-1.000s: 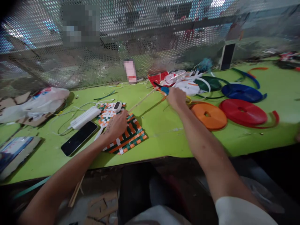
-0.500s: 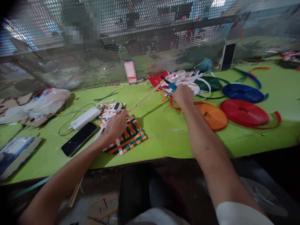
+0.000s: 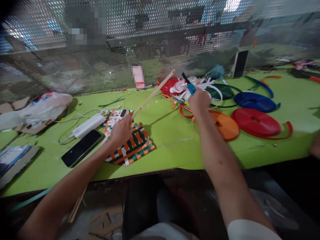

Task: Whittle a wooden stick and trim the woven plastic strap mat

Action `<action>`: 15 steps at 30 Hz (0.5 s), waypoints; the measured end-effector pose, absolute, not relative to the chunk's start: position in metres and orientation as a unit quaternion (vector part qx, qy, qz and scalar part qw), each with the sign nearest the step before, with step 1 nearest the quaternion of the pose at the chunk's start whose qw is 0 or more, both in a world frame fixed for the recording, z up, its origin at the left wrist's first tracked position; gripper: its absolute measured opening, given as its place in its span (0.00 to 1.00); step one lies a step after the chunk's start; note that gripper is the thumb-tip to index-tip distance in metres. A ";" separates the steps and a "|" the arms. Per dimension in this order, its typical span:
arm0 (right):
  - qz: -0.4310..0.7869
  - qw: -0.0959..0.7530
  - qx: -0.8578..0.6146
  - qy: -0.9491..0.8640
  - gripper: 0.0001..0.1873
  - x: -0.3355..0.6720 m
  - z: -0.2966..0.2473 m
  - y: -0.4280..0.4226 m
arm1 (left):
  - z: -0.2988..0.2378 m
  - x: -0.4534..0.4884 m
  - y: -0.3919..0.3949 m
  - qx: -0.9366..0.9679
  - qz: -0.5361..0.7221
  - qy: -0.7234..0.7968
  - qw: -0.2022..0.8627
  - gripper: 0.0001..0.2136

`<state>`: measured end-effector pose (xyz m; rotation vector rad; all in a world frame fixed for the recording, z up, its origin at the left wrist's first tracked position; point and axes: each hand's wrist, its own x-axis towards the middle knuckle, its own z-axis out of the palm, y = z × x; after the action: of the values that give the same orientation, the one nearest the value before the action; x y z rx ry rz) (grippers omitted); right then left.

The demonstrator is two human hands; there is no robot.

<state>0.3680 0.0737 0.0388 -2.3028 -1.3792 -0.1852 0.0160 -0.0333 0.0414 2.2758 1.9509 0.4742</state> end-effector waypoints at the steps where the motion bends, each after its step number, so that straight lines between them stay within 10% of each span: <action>1: -0.058 0.228 -0.818 -0.525 0.17 0.359 0.038 0.072 | 0.040 0.015 -0.031 0.747 0.165 0.641 0.066 0.09; 15: 0.007 0.245 -0.659 -0.712 0.26 0.256 0.030 0.028 | 0.035 0.008 -0.018 0.712 0.356 0.558 0.234 0.11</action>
<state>0.2555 0.0280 0.0302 -1.7978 -1.9423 0.0182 0.0076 -0.0179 0.0355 1.9540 1.5315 0.9778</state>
